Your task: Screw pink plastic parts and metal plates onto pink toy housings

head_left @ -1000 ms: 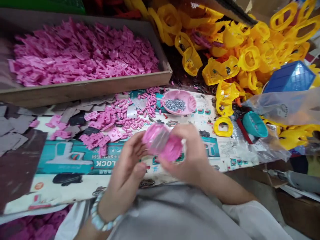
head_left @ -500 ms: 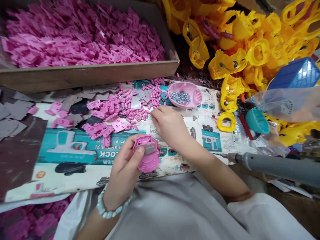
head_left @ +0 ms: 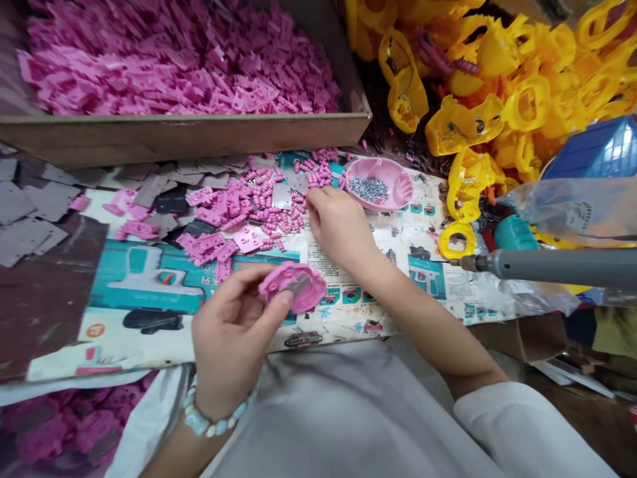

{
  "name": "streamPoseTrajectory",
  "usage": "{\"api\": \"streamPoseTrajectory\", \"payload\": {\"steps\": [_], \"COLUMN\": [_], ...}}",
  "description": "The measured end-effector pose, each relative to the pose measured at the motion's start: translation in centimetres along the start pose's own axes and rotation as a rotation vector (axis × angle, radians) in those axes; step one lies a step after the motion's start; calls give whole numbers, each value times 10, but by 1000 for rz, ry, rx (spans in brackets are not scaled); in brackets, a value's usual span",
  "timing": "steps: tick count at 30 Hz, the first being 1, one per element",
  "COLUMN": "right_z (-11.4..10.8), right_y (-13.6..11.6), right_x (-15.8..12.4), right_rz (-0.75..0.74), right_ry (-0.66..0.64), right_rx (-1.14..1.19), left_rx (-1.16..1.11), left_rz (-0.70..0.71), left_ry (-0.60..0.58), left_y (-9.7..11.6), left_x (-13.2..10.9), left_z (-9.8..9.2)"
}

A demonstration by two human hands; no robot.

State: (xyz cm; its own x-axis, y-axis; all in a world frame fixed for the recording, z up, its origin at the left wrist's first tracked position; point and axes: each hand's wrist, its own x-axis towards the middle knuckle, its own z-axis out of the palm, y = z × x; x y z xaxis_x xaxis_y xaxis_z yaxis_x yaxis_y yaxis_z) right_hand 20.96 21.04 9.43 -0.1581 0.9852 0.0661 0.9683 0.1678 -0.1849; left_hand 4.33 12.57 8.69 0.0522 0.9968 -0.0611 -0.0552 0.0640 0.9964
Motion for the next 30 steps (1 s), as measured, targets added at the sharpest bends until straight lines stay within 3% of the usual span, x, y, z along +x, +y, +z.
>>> {"api": "streamPoseTrajectory", "payload": {"steps": [2,5,7,9,13,15,18,20,25,30], "right_z": [-9,-23,-27,-26,-20,-20,-28,-38,-55,-56], "right_y": [1,-3,-9,-16,-29,-30,-23,-12,8,9], "right_x": [-8,-30,-44,-55,-61,-62,-64,-67,-79,-80], "right_rz": [-20,-15,89,183,18,-42,-29,-93,-333,-343], "right_ry": [100,300,340,393,483,478,530,507,143,87], "right_rx": [112,636,1026,1183,907,830,844,805,701,680], "left_rx": [-155,-322,-308,-160,239,351,392,363,422,513], "left_rz": [-159,-305,-273,-179,-19,80,206,209,251,357], "left_ry": [68,78,30,-80,-442,-501,-425,-374,-290,-283], "left_y": [3,3,1,0,6,11,13,12,11,15], "left_x": [0,-1,-2,-3,-1,2,3,3,1,1], "left_z": [-2,1,6,10,13,16,20,19,14,17]}}
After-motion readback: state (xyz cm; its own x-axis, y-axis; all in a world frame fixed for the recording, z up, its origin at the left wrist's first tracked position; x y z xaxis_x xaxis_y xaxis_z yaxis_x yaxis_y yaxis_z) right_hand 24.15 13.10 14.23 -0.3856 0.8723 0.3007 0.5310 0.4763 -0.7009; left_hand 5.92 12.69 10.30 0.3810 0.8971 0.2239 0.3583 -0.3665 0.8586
